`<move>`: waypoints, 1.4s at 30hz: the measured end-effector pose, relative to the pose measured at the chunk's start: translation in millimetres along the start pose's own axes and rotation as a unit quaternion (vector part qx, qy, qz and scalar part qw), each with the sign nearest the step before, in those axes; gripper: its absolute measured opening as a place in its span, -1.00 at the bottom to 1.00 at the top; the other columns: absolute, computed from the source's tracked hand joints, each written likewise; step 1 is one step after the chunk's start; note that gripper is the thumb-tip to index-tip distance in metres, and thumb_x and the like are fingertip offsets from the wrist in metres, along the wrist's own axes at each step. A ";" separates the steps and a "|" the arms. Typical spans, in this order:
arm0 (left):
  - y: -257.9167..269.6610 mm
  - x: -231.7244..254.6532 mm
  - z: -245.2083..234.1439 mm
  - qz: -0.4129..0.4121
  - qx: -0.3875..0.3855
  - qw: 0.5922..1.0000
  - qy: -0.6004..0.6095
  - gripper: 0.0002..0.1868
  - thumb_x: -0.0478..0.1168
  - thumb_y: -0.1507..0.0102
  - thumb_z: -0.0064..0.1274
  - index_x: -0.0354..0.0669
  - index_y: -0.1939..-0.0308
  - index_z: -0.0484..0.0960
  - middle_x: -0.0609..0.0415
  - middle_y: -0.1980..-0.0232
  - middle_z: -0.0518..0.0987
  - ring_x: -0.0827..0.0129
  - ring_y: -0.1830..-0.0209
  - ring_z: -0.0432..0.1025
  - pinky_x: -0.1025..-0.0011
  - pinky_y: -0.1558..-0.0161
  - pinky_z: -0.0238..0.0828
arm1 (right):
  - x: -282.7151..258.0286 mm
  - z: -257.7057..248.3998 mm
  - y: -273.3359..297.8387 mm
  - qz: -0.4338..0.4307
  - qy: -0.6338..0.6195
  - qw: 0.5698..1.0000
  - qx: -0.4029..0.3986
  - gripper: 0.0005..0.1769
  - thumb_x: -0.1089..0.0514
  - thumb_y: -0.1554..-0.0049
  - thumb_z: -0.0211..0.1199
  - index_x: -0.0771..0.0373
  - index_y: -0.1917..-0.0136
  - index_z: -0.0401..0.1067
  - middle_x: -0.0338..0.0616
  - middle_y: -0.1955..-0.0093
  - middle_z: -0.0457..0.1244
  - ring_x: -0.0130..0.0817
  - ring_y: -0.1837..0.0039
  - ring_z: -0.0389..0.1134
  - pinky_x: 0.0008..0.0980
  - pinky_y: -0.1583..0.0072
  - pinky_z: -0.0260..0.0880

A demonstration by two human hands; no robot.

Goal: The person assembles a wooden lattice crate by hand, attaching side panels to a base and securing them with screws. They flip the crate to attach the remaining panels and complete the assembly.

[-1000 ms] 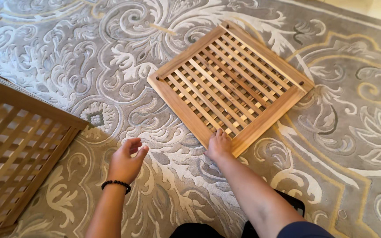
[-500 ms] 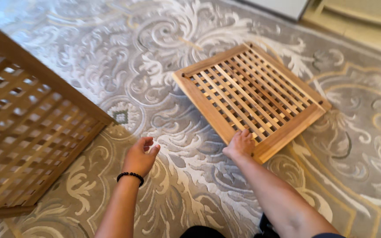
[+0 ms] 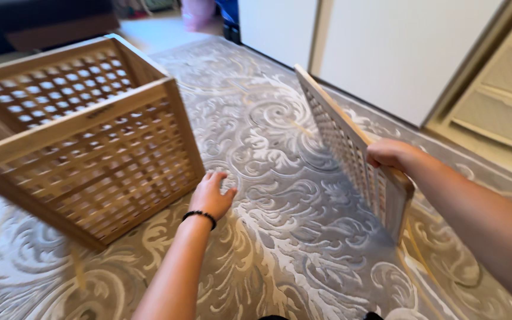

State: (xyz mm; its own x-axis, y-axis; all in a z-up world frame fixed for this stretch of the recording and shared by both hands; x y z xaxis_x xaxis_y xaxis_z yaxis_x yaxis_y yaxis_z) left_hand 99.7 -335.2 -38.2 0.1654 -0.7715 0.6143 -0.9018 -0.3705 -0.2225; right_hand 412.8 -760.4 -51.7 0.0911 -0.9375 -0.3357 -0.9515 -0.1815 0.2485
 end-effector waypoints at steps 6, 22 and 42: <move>23.2 39.7 -65.2 0.020 0.039 0.996 -0.072 -0.26 -0.01 -0.11 0.32 0.00 -0.33 0.40 -0.04 -0.52 0.22 0.00 -0.48 0.15 0.08 -0.36 0.20 | -88.3 9.6 85.0 -0.084 -0.100 0.988 -0.079 -0.87 0.29 0.40 0.22 0.39 0.49 0.46 0.04 0.42 0.25 -0.17 0.36 0.18 -0.10 0.28 0.20; 115.7 -8.5 -173.5 0.078 0.055 0.949 -0.301 -0.48 0.24 -0.07 0.28 0.03 0.12 0.55 0.12 0.08 0.63 0.16 -0.08 0.49 0.01 -0.17 0.24 | -305.3 62.5 271.8 -0.365 0.109 0.870 -0.312 -0.34 0.07 0.22 0.39 0.28 -0.18 0.51 -0.05 -0.04 0.44 -0.32 -0.04 0.45 -0.33 -0.05 0.46; 28.3 -105.0 -183.3 0.035 0.405 0.888 -0.213 0.18 0.26 0.02 0.44 -0.23 -0.45 0.14 -0.25 -0.54 0.12 -0.08 -0.55 0.04 -0.05 -0.45 -0.12 | -147.2 234.1 28.0 -0.233 -0.424 0.873 0.065 -0.63 0.13 -0.10 0.40 0.34 -0.14 0.52 -0.15 0.01 0.46 -0.39 -0.01 0.42 -0.34 -0.08 0.39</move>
State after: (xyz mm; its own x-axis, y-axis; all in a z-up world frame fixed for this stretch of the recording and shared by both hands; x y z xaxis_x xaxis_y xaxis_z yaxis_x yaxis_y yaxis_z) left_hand -16.4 -169.9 29.7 0.4124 -0.8689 0.2738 -0.3611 -0.4319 -0.8265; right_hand 303.9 -558.0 -208.0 0.2792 -0.2035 -0.9384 -0.8997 -0.3968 -0.1817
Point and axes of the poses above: each hand's wrist, its own y-axis away from the middle knuckle, its own z-axis out of the palm, x = y × z, the point moved 5 cm from there along -y, towards the middle knuckle
